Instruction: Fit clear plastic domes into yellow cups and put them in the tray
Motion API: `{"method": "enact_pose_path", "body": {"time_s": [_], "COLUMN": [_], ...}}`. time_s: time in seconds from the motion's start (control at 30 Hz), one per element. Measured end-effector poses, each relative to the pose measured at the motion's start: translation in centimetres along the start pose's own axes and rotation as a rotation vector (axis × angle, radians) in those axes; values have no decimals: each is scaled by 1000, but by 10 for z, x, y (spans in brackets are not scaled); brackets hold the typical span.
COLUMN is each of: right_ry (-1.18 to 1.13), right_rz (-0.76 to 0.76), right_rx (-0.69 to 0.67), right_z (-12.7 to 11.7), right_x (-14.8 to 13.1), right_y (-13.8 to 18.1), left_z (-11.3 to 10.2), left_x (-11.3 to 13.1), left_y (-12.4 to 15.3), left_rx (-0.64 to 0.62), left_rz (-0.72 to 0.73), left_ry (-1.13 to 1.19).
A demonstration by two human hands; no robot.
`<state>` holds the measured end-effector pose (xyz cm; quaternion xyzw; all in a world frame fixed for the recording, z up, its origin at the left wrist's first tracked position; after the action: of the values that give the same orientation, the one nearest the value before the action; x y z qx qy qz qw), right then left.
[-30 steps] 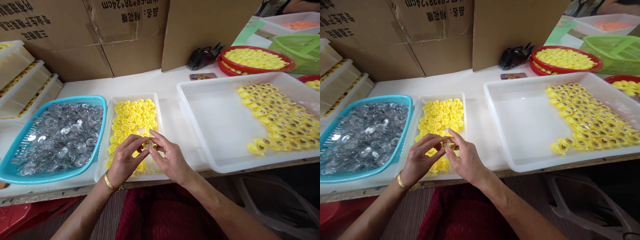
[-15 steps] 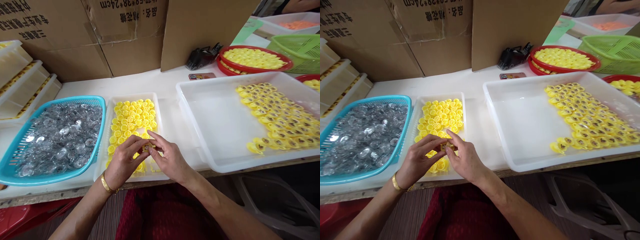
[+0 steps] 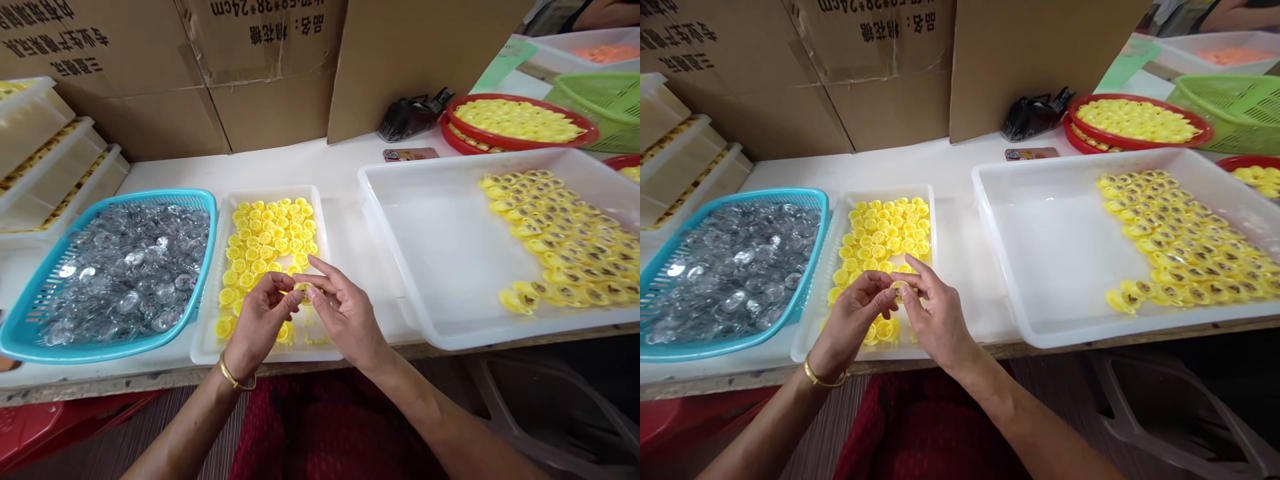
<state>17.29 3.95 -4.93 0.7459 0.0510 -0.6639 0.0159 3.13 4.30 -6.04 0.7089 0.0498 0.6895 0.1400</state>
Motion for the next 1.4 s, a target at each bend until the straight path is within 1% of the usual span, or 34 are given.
{"method": "enact_pose_path", "body": {"time_s": [0.13, 0.23, 0.3, 0.4, 0.47, 0.63, 0.73, 0.83, 0.9, 1.07, 1.2, 1.33, 1.4], "right_ry": [85, 106, 98, 21, -31, -56, -122, -164, -164, -162, -158, -113, -96], "right_rz": [-44, -74, -80, -42, -3, 116, 157, 142, 121, 109, 115, 156, 183], "right_rx": [-7, -10, -3, -1, -6, -1, -1, 5, 6, 10, 5, -22, -45], "right_z": [4, 7, 8, 8, 7, 2, 1, 1, 1, 1, 0, 0, -1], "right_x": [-1, 1, 3, 7, 9, 9, 7, 6, 6, 5, 4, 9, 13], "right_y": [5, 8, 9, 6, 3, -1, 0, 0, 0, -1, -1, -1, 0], "left_z": [2, 1, 1, 1, 1, -1, -4, -5, -6, -6, -5, -1, 3], "left_x": [2, 3, 3, 4, 4, 1, -2, -5, -6, -5, -4, -1, -2], "left_y": [0, -1, 0, 0, -2, -9, -11, -11, -12, -15, -14, -12, -10], "left_rx": [-30, -23, 5, 77, 95, 39, 20, 15, 8, -18, -21, 43, 61], "left_rz": [-61, -61, -35, 8, -12, -147, -226, -308, -338, -366, -339, -208, -168], "left_ry": [49, 34, 14, -42, -43, 132, 271, 404, 461, 503, 475, 283, 199]}}
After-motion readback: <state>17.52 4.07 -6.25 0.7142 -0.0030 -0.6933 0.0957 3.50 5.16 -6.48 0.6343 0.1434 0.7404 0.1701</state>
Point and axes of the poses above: each hand's wrist, its own y-axis away from the middle knuckle, its own z-axis out of the palm, x = y × z, the point moved 3 cm from there along -y, towards the middle knuckle, and after that the axes turned 1 degree about -z, right-handed, at the moved point
